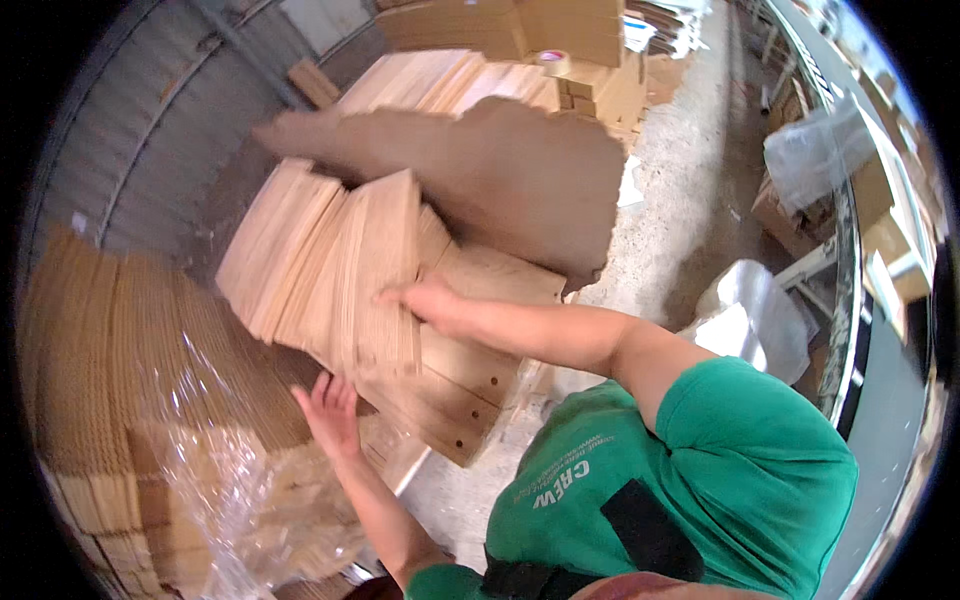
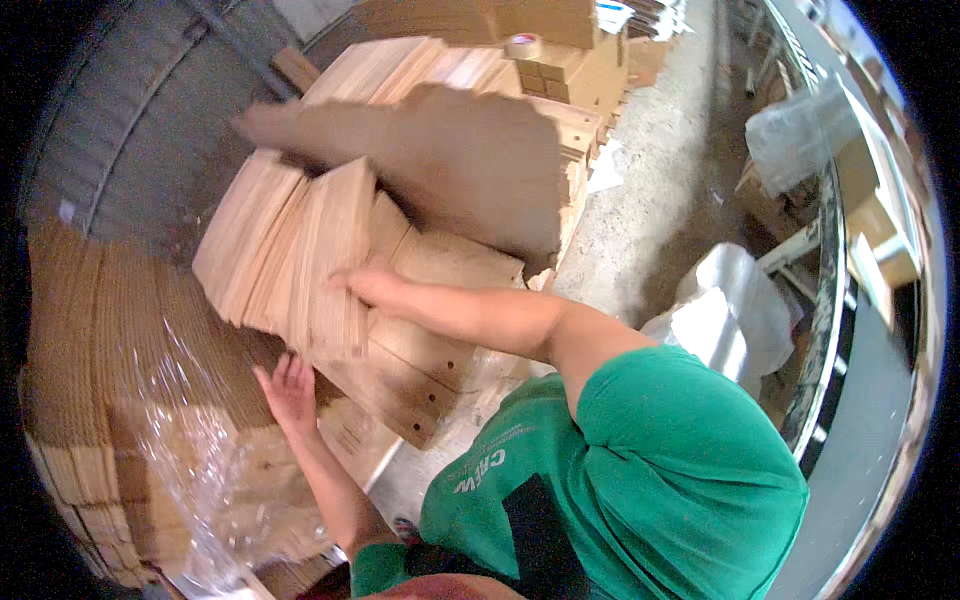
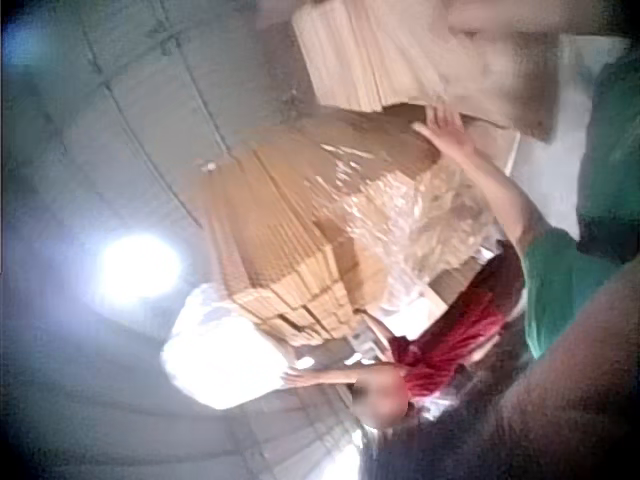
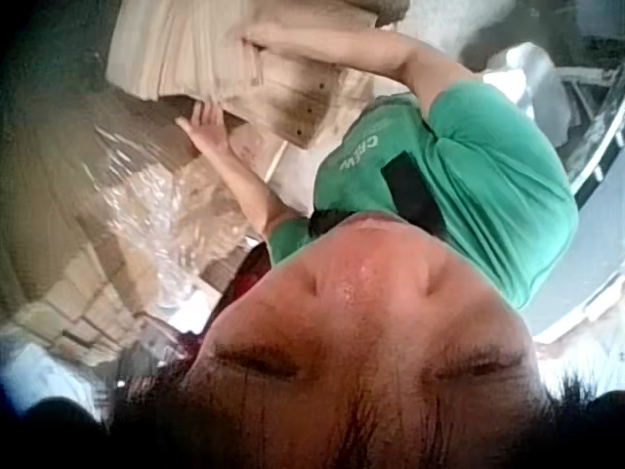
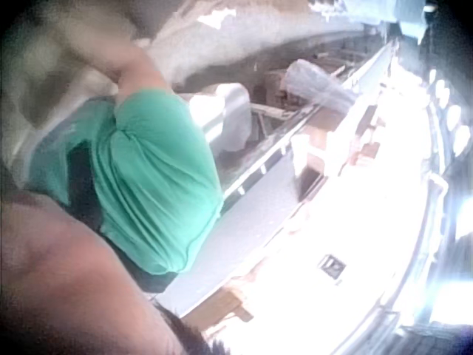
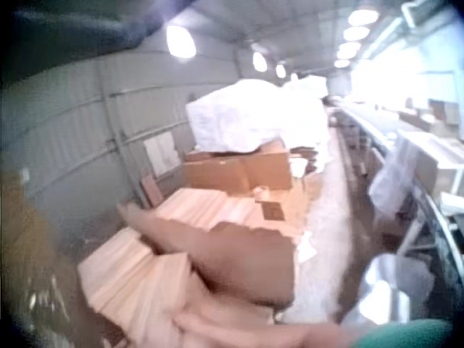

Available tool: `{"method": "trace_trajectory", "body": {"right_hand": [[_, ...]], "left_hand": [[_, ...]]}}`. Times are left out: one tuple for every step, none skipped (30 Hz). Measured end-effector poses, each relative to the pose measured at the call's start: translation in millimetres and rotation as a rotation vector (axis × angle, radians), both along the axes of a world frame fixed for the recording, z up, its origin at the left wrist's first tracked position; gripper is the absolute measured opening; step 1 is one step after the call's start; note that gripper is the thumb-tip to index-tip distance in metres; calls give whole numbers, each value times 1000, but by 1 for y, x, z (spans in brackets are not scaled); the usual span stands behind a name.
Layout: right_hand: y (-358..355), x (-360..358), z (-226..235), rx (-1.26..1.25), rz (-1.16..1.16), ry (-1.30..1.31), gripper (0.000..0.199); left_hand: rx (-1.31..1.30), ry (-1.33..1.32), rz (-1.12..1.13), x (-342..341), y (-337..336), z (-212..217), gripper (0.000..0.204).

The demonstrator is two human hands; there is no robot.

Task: The person packs wooden furniture parts and white foam inserts into a cardboard box on a conveyor belt. They arrange the pieces by hand, layering them with protective foam and plastic wrap, while coworkers assist nearby.

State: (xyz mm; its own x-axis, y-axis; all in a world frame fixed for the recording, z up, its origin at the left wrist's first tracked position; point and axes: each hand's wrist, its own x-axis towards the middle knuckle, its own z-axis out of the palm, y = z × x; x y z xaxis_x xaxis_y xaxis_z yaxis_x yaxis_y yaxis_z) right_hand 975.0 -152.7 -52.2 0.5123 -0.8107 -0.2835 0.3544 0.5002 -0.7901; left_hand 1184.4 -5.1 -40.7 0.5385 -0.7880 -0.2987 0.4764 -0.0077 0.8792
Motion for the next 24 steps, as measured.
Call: {"method": "trace_trajectory", "body": {"right_hand": [[1, -9, 5, -80, 17, 27, 49], [12, -23, 16, -115, 69, -33, 48], [23, -43, 25, -149, 121, -82, 47], [30, -50, 27, -220, 214, -91, 51], [34, -61, 27, -284, 315, -97, 54], [35, -80, 36, -353, 385, -68, 55], [36, -102, 50, -421, 453, -38, 57], [36, -120, 55, -489, 529, -10, 58], [37, -134, 54, -588, 519, 33, 57], [34, -150, 55, -698, 508, 78, 56], [29, -168, 57, -808, 493, 121, 56], [27, -194, 66, -976, 531, 178, 54], [22, -227, 76, -1152, 565, 227, 53], [9, -259, 78, -1329, 633, 197, 51], [-9, -291, 79, -1502, 693, 164, 48], [-43, -323, 92, -1476, 1035, 106, 38], [-70, -352, 70, -1075, 948, -161, 28], [-103, -372, 86, -811, 863, 127, 28], [-150, -377, 67, -913, 601, 94, 33], [-199, -382, 50, -1022, 306, 104, 38], [-247, -386, 32, -1105, 22, 146, 43], [-289, -381, 28, -1167, -69, 323, 50], [-323, -378, 17, -1220, -175, 497, 57], [-343, -373, 10, -1258, -278, 668, 64]], "left_hand": [[28, -7, -49, 0, 6, 5, 82], [74, -84, -8, 10, 21, -2, 89], [96, -91, -34, 0, 31, 4, 94], [13, -27, -95, -21, 30, 15, 95], [-63, 41, -149, -53, 32, 24, 96], [-139, 112, -202, -90, 34, 35, 97], [-260, 158, -202, -130, 36, 50, 86], [-182, 84, -124, -163, 34, 49, 84], [-97, 11, -41, -194, 31, 49, 81], [-21, -58, 42, -226, 27, 47, 79], [-80, 47, 122, -253, 24, 39, 66], [-118, 80, 174, -276, 27, 32, 66], [-163, 109, 229, -296, 33, 25, 65], [-209, 135, 273, -311, 37, 18, 65], [-206, 155, 326, -317, 44, 7, 66], [-182, 120, 375, -326, 56, 6, 66], [-178, 92, 413, -338, 63, 8, 67], [-166, 70, 471, -352, 72, 4, 67], [-193, 20, 453, -366, 77, 4, 68], [-119, -1, 533, -380, 81, 5, 68], [-51, -27, 612, -393, 84, 7, 68], [2, -52, 688, -403, 81, 7, 68], [-2, -77, 661, -410, 85, 6, 68], [2, -53, 665, -416, 91, 3, 68]]}}
